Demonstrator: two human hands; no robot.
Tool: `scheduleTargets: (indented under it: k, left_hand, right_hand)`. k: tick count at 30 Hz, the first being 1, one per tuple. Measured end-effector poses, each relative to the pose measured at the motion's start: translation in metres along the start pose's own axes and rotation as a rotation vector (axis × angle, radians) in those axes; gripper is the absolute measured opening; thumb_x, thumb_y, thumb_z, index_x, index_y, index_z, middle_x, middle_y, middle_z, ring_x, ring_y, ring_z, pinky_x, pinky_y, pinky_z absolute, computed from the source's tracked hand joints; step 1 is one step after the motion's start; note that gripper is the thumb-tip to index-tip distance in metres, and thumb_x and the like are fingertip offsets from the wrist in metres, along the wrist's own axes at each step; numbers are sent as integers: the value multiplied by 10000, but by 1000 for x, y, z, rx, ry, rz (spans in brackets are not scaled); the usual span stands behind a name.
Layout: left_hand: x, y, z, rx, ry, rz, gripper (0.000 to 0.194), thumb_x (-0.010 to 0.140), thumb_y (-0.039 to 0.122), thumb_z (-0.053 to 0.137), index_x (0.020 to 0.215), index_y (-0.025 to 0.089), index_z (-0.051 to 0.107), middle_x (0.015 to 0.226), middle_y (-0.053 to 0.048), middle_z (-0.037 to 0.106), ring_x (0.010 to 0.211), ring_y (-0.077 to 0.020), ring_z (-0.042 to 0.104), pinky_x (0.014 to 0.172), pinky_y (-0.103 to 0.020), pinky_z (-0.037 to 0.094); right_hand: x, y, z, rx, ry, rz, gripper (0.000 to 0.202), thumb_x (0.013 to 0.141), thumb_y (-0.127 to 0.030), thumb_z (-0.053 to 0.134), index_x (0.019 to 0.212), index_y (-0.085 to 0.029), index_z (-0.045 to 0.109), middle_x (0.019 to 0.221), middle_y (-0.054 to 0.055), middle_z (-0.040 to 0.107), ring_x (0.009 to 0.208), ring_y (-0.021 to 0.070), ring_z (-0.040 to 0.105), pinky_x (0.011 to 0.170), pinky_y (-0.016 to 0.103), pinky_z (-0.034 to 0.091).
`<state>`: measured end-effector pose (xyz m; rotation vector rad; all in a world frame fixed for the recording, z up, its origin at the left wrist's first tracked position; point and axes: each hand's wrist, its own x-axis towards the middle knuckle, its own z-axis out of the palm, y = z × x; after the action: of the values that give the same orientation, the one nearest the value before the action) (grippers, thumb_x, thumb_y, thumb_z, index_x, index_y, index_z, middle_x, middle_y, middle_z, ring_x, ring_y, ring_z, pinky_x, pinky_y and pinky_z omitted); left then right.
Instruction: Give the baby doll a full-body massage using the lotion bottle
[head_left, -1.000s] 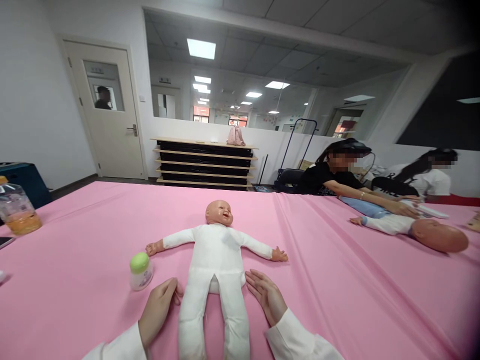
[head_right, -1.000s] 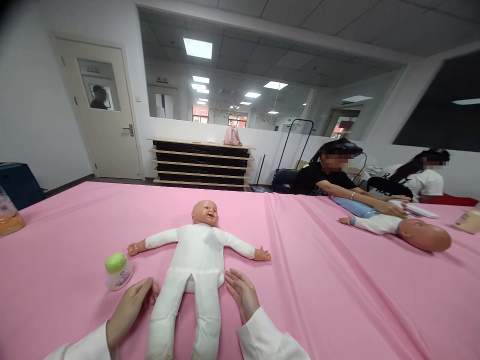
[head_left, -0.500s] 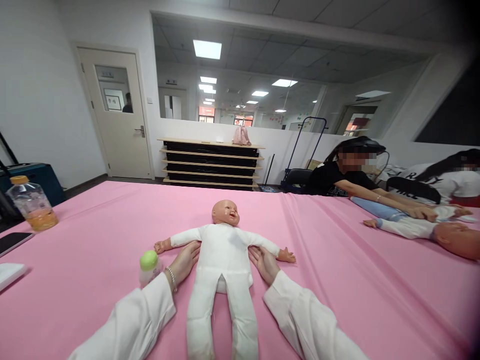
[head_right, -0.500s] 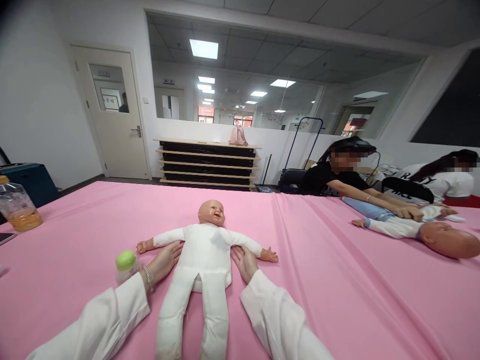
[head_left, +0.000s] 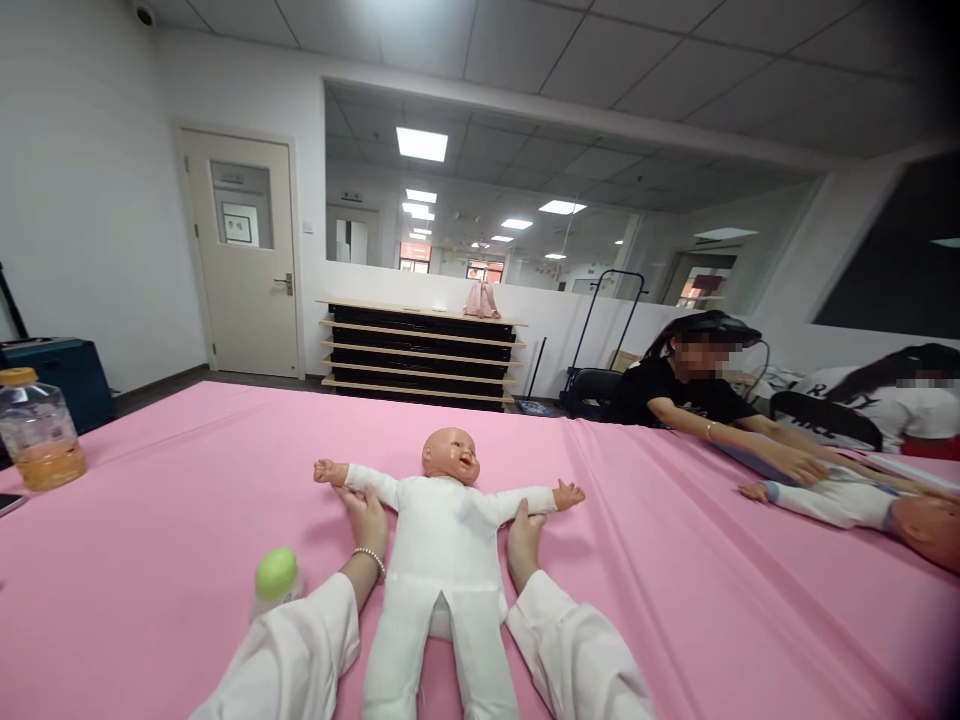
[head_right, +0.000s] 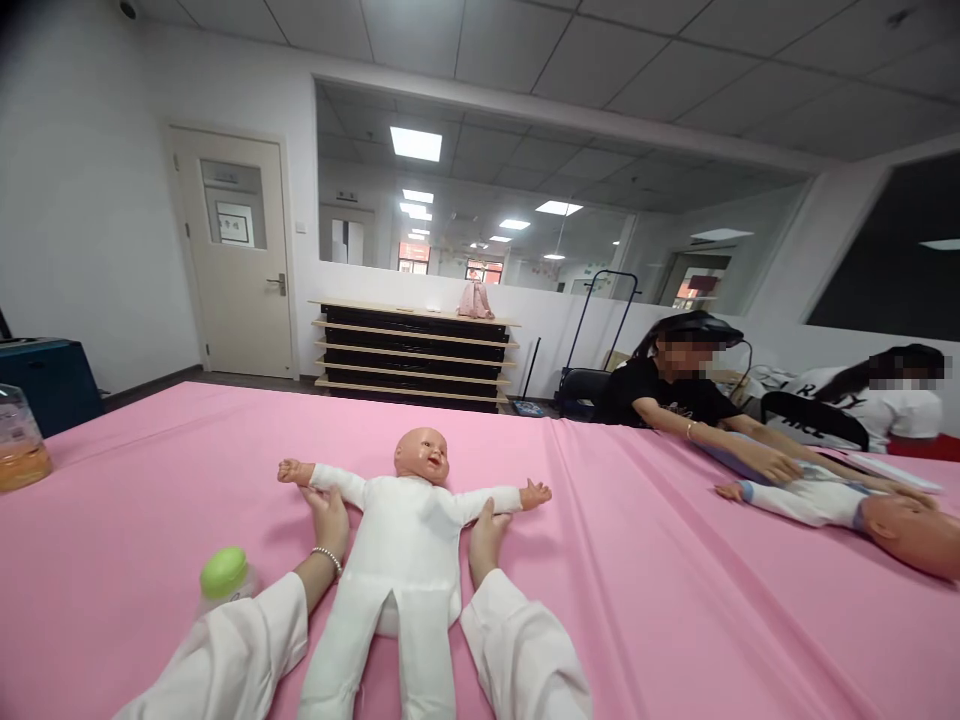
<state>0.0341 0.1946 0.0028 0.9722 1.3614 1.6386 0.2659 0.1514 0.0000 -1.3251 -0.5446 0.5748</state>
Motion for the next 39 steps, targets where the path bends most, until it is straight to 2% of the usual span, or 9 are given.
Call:
scheduleTargets:
  k: [3, 5, 8, 11, 23, 27, 32, 36, 39]
  left_hand:
    - [7, 3, 7, 181, 61, 82, 574, 876, 358, 329, 1374, 180, 108, 1441, -150, 244, 1271, -228, 364, 972, -319, 375]
    - [11, 3, 11, 303, -37, 111, 631, 870, 364, 333, 1410, 180, 63, 1406, -157, 316, 1226, -254, 418, 918, -336, 402]
    - [15, 3, 17, 514, -198, 172, 587, 867, 373, 325, 1412, 214, 175, 1166, -151, 538, 1049, -273, 542, 833, -359, 420]
    - [21, 2, 19, 664, -277, 146, 545, 851, 438, 339, 1366, 260, 316, 915, -110, 596, 853, -255, 596, 756, -351, 423]
    - [32, -2, 17, 557, -376, 200, 495, 819, 414, 430, 1281, 238, 433, 1025, -107, 640, 958, -242, 586, 752, -290, 398]
    - [29, 0, 16, 534, -359, 193, 504, 820, 387, 431, 1300, 235, 398, 1107, -112, 612, 983, -239, 577, 734, -283, 401]
    - [26, 6, 15, 521, -278, 242, 512, 834, 362, 410, 1322, 225, 336, 1274, -120, 499, 1022, -255, 558, 712, -297, 409]
    - [17, 13, 10, 463, -132, 285, 576, 824, 368, 429, 1341, 177, 263, 1178, -141, 548, 916, -249, 596, 675, -302, 424]
    - [3, 14, 0, 406, -88, 370, 654, 780, 339, 500, 1344, 148, 232, 1143, -142, 552, 937, -247, 584, 709, -308, 442]
  right_hand:
    - [3, -5, 13, -152, -13, -236, 671, 807, -432, 404, 1364, -140, 169, 1441, 107, 245, 1311, 171, 277, 1066, 311, 261]
    - [6, -8, 20, -184, -89, -297, 713, 805, -408, 414, 1397, -141, 120, 1456, 91, 209, 1328, 181, 239, 1079, 328, 226]
    - [9, -12, 26, -209, -189, -308, 709, 778, -374, 462, 1401, -177, 187, 1428, 64, 289, 1314, 187, 272, 1074, 337, 228]
    - [7, -19, 27, -172, -281, -377, 587, 783, -386, 466, 1340, -240, 353, 1378, 18, 386, 1285, 168, 324, 1065, 327, 242]
    - [8, -25, 25, -273, -450, -307, 491, 815, -440, 451, 1284, -296, 447, 1334, -40, 446, 1251, 178, 372, 1072, 342, 225]
    - [3, -30, 21, -263, -438, -332, 476, 820, -420, 439, 1280, -298, 450, 1329, -41, 451, 1249, 190, 373, 1065, 355, 242]
    - [0, -23, 15, -204, -260, -465, 553, 762, -344, 505, 1300, -252, 418, 1332, 22, 442, 1247, 221, 375, 1041, 360, 284]
    - [0, -11, 15, -320, -158, -533, 679, 744, -332, 501, 1360, -143, 286, 1399, 111, 321, 1288, 268, 304, 1038, 416, 279]
    - [-8, -9, 10, -303, -182, -601, 675, 746, -322, 494, 1352, -126, 270, 1395, 124, 314, 1303, 251, 277, 1068, 409, 242]
